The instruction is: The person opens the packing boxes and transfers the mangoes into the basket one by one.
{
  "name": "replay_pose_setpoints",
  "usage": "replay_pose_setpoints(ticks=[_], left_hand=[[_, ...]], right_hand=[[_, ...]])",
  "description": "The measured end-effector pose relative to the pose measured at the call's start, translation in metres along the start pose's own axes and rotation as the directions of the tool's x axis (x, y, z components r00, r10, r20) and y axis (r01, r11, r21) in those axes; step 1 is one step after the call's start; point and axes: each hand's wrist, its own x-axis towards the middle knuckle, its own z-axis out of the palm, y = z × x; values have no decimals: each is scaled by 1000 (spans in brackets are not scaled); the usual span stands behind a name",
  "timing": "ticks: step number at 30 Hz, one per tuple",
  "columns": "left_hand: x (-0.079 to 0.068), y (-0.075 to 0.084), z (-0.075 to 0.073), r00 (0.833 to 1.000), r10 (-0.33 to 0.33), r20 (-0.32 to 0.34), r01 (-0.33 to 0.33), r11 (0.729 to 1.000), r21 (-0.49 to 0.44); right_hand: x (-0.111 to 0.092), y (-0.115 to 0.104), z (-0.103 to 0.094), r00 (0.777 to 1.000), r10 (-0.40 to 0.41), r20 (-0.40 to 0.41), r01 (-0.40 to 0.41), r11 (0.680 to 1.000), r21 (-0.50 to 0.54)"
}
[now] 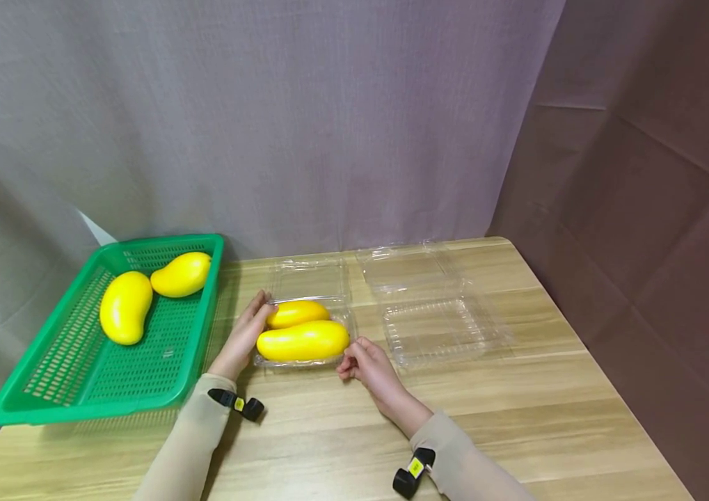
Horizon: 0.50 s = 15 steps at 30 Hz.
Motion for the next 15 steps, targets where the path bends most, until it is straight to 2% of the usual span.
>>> replay_pose_setpoints(ticks=[15], left_hand=[[0, -1, -2, 1000, -23, 12, 23, 1000, 9]], right_hand=[[0, -1, 1, 1000, 9, -2, -9, 1000, 16]])
